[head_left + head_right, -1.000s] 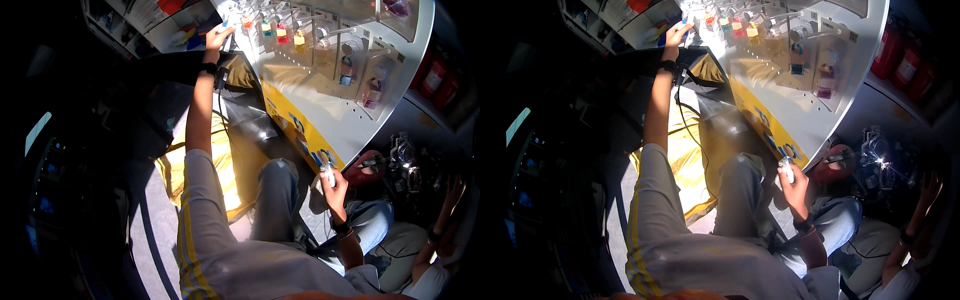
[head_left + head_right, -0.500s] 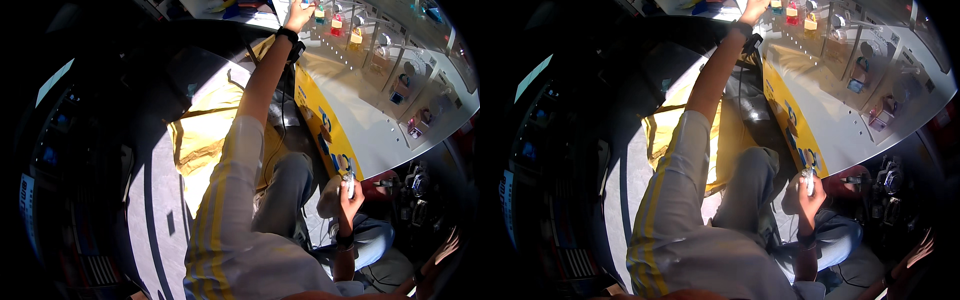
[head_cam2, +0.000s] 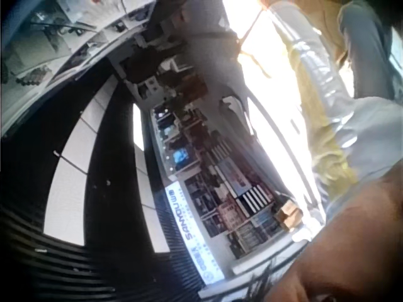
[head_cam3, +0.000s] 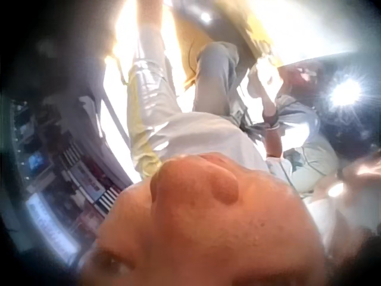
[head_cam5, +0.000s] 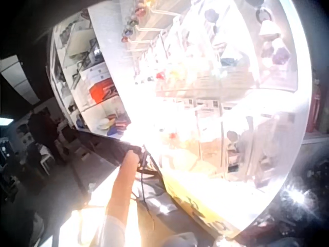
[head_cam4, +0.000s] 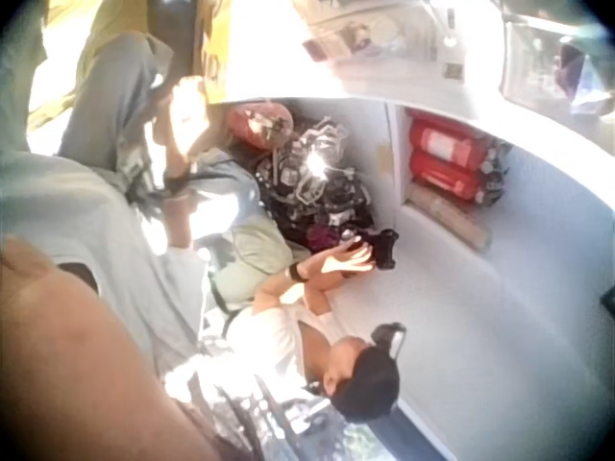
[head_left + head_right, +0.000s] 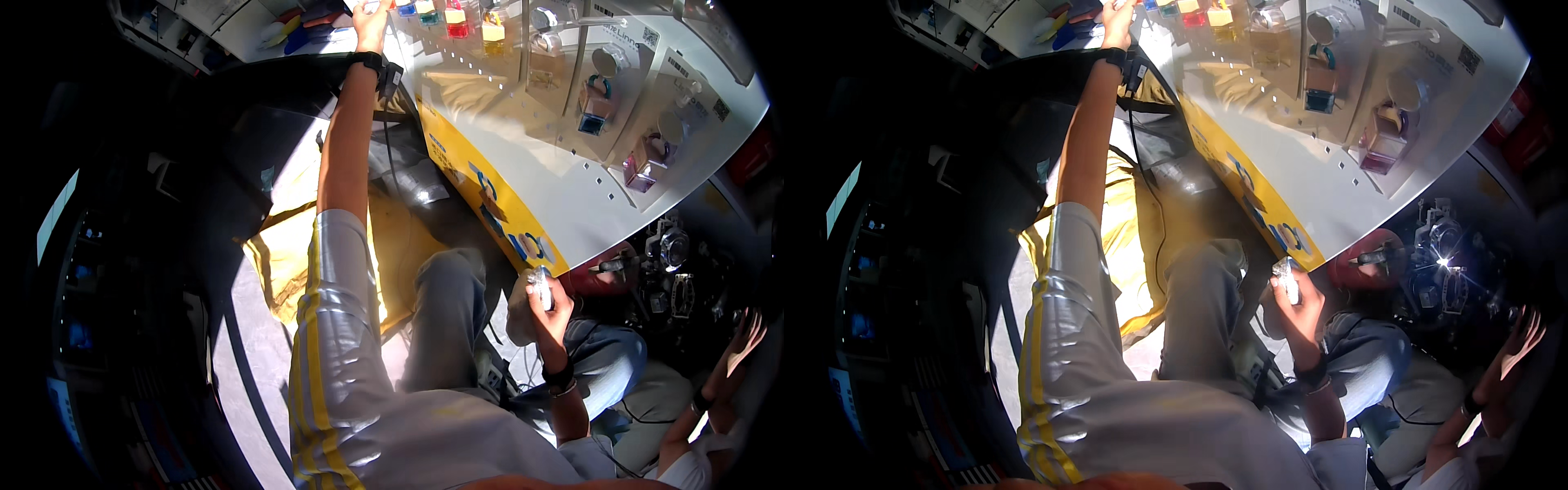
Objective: The person sits on the floor and repeatedly wipes small packaged keychains with a white cloth. They pick up each keychain from a wall display, wipe it, and return it to the display. The person handles multiple keychains one at a time throughout the clip.
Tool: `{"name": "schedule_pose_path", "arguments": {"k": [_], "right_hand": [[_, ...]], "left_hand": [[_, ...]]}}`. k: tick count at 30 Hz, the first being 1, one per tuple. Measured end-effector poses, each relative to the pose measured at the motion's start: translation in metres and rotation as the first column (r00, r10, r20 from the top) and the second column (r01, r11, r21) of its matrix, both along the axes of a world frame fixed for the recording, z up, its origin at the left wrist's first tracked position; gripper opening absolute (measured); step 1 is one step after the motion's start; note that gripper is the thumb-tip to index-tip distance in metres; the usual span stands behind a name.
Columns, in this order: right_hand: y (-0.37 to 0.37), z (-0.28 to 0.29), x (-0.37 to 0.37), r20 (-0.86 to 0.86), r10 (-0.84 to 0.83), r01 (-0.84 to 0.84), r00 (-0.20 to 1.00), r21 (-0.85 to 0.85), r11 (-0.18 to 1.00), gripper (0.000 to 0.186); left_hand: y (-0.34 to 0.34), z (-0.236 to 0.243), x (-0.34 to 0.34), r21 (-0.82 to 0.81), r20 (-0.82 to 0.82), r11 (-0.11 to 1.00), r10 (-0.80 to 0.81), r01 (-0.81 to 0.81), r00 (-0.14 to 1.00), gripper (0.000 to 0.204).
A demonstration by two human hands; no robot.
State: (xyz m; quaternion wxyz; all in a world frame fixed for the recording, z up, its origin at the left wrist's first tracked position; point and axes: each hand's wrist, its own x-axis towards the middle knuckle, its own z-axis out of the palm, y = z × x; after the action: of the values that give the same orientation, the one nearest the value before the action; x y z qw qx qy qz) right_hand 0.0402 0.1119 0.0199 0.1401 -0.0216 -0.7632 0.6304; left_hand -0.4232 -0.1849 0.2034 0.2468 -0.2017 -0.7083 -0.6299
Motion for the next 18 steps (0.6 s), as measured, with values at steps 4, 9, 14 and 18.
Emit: {"name": "schedule_pose_path", "arguments": {"k": [4, 9, 14, 18], "right_hand": [[-0.002, -0.004, -0.001, 0.021, 0.014, -0.013, 1.0, -0.03, 0.999, 0.021], [-0.007, -0.006, -0.003, 0.006, 0.013, -0.013, 1.0, -0.021, 1.0, 0.022], [-0.007, -0.004, -0.001, 0.008, 0.031, -0.031, 0.999, -0.019, 0.999, 0.022], [-0.007, -0.008, -0.001, -0.017, 0.013, -0.013, 1.0, -0.012, 1.0, 0.022]], "left_hand": [[-0.002, -0.001, -0.013, 0.005, -0.018, 1.0, -0.02, 0.021, 1.0, 0.022], [-0.01, -0.01, -0.03, 0.012, -0.062, 0.998, -0.062, 0.063, 0.996, 0.023], [-0.041, -0.019, -0.024, 0.111, -0.047, 0.989, 0.107, -0.101, 0.993, 0.02], [-0.046, 0.018, 0.003, -0.114, -0.102, 0.989, 0.08, -0.091, 0.992, 0.026]]}}
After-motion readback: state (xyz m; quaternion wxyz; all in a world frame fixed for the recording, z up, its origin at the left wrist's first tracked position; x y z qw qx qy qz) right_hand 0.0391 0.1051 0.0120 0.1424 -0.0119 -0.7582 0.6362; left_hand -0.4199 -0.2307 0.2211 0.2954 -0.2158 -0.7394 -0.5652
